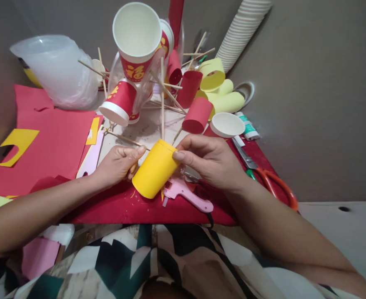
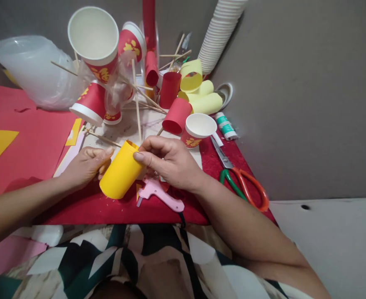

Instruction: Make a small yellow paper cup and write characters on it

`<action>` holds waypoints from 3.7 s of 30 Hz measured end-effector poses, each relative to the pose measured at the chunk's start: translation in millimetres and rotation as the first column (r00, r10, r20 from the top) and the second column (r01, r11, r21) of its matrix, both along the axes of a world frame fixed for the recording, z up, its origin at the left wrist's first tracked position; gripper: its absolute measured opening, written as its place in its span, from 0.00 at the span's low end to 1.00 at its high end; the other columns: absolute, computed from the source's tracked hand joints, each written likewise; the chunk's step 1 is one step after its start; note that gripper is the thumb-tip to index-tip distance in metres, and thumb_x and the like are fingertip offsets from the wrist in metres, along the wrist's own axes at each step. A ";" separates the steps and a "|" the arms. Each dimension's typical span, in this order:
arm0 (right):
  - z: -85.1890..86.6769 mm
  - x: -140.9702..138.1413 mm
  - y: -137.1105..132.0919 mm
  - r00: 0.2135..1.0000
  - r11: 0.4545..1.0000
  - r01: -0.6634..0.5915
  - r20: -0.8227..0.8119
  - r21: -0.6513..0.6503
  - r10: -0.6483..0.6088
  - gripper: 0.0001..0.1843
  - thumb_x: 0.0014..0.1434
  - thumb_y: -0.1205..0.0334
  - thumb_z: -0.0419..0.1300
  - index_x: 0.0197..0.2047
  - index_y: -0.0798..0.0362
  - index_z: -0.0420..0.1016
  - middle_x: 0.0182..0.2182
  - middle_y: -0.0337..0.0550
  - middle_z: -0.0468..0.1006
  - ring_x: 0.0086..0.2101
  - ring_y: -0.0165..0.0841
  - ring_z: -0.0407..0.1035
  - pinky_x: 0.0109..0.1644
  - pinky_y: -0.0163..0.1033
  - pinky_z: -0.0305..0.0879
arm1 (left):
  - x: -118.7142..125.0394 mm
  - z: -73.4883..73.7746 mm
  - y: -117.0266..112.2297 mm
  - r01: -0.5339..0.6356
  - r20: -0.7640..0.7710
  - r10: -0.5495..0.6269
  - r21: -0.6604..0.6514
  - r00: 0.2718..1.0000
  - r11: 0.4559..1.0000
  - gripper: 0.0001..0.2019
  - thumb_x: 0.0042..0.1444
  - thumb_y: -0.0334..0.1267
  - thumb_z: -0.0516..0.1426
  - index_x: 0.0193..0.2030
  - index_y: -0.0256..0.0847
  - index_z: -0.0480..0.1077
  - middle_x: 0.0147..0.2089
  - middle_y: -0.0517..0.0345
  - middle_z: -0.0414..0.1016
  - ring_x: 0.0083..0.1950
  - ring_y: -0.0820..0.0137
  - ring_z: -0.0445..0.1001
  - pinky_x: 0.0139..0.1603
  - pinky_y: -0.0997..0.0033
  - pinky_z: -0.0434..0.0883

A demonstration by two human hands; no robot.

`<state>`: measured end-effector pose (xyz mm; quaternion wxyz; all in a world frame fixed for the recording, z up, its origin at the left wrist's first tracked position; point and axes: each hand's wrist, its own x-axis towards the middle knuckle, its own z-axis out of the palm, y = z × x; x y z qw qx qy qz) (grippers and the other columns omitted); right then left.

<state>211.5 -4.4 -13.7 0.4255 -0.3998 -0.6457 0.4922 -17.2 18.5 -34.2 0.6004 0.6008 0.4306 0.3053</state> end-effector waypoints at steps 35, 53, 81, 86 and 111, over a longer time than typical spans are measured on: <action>-4.9 -1.9 4.6 0.998 0.998 0.049 -0.028 0.029 -0.048 0.20 0.53 0.43 0.70 0.30 0.54 0.81 0.24 0.37 0.77 0.25 0.27 0.67 0.27 0.32 0.62 | 12.0 -4.2 -4.7 0.211 0.327 -0.124 -0.248 0.937 0.945 0.35 0.53 0.48 0.69 0.65 0.42 0.64 0.56 0.43 0.78 0.49 0.60 0.82 0.37 0.77 0.76; 4.7 13.0 7.4 0.911 0.881 0.410 -0.154 0.237 -0.383 0.19 0.67 0.42 0.56 0.46 0.45 0.80 0.37 0.41 0.83 0.35 0.30 0.78 0.34 0.35 0.73 | 6.4 -9.3 10.4 0.221 0.350 -0.118 -0.273 0.929 0.936 0.30 0.44 0.49 0.73 0.52 0.37 0.76 0.43 0.47 0.81 0.38 0.64 0.80 0.34 0.72 0.78; 20.2 13.2 34.6 0.856 0.935 0.296 0.380 0.197 -0.351 0.07 0.52 0.58 0.63 0.30 0.53 0.75 0.26 0.41 0.79 0.27 0.31 0.73 0.32 0.36 0.69 | -2.0 -23.4 23.3 0.142 0.489 -0.033 -0.188 0.872 0.972 0.31 0.42 0.44 0.74 0.51 0.38 0.71 0.44 0.52 0.81 0.40 0.68 0.78 0.43 0.71 0.74; 9.7 28.4 24.3 0.857 0.921 0.326 0.344 0.213 -0.383 0.13 0.56 0.51 0.60 0.28 0.51 0.67 0.25 0.41 0.78 0.25 0.30 0.72 0.29 0.35 0.69 | -2.0 -24.6 28.1 0.150 0.491 -0.021 -0.223 0.871 0.963 0.28 0.41 0.43 0.74 0.47 0.36 0.73 0.44 0.50 0.81 0.38 0.70 0.78 0.40 0.74 0.73; -9.4 96.4 17.6 0.439 0.788 0.256 0.659 0.561 -0.611 0.19 0.54 0.52 0.67 0.48 0.49 0.79 0.51 0.53 0.81 0.46 0.48 0.73 0.50 0.52 0.68 | -3.3 -24.9 29.9 0.112 0.404 0.010 -0.276 0.915 0.955 0.27 0.45 0.46 0.72 0.49 0.37 0.74 0.47 0.47 0.82 0.38 0.68 0.78 0.37 0.74 0.73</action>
